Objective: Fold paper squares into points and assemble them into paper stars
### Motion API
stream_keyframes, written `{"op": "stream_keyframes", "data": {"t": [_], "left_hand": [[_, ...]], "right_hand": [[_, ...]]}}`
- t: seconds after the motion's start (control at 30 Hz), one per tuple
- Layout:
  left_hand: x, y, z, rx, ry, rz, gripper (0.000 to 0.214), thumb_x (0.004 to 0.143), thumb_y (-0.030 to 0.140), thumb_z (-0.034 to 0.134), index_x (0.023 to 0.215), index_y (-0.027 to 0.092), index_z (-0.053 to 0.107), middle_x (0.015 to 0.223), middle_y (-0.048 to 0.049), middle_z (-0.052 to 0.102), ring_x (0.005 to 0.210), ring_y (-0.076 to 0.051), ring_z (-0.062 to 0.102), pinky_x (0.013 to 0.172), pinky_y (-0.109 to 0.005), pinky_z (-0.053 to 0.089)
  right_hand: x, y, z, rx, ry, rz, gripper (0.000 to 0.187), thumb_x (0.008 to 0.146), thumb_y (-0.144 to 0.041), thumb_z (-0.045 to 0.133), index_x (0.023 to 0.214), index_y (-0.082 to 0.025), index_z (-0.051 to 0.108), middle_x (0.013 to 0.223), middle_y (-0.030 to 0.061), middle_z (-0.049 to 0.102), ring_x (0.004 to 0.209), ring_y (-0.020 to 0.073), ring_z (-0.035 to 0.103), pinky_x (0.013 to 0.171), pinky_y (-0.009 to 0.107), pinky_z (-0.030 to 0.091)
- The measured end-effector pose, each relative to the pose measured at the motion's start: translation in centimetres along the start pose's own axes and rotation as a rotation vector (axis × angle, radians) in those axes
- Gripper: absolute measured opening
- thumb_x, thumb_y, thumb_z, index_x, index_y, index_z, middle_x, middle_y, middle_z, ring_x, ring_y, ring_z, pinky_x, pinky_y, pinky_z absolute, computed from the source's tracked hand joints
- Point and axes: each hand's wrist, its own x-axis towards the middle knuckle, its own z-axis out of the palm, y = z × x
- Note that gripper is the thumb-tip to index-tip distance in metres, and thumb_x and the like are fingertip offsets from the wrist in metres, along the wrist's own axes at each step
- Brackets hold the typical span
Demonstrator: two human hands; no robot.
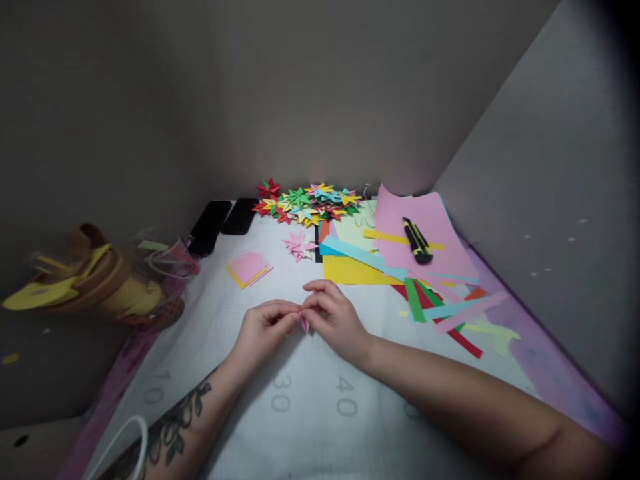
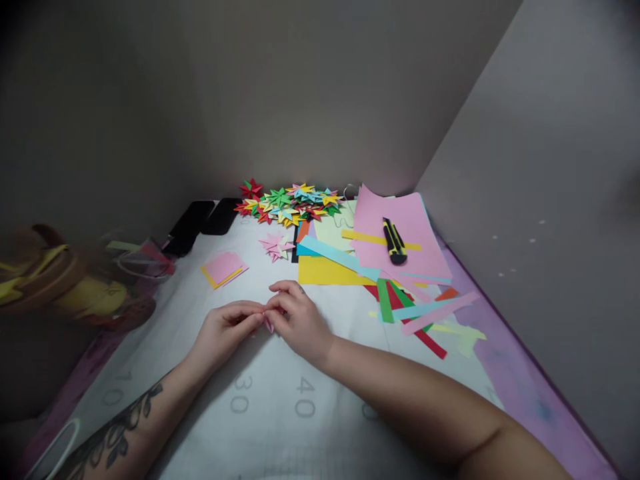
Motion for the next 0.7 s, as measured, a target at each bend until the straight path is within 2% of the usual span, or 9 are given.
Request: {"op": "stream_keyframes", "data": {"t": [0.2, 0.43, 0.7], "left_hand": [[0.12, 0.03, 0.1, 0.013, 0.016, 0.008, 0.013, 0.077, 0.025, 0.063, 0.074, 0.017, 0.072, 0.083, -0.0052, 0.071, 0.079, -0.017, 0.064, 0.072, -0.025, 0.048], [0.19, -0.21, 0.09, 0.015, 0.019, 0.021, 0.011, 0.077, 0.023, 0.061, 0.072, 0.015, 0.068, 0.081, -0.0051, 0.068, 0.075, -0.015, 0.062, 0.067, -0.024, 0.047], [0.0, -0.04, -0.25, 0.009, 0.019, 0.102, 0.009, 0.077, 0.02, 0.061, 0.072, 0.016, 0.067, 0.083, -0.0054, 0.067, 0.079, -0.015, 0.062, 0.068, -0.024, 0.047]], "right_hand": [[-0.04, 0.05, 0.06, -0.005, -0.005, 0.037, 0.012, 0.08, -0.01, 0.058, 0.076, -0.021, 0.061, 0.106, 0.0059, 0.054, 0.099, 0.0171, 0.057, 0.081, 0.029, 0.05], [-0.08, -0.33, -0.21, 0.002, -0.028, -0.043, 0.015, 0.084, -0.011, 0.051, 0.086, -0.02, 0.063, 0.107, 0.0082, 0.055, 0.103, 0.0184, 0.056, 0.081, 0.03, 0.05], [-0.01, -0.32, -0.25, 0.036, -0.063, 0.029, 0.011, 0.079, -0.012, 0.056, 0.082, -0.02, 0.062, 0.11, 0.0091, 0.053, 0.097, 0.018, 0.058, 0.071, 0.027, 0.053]]}}
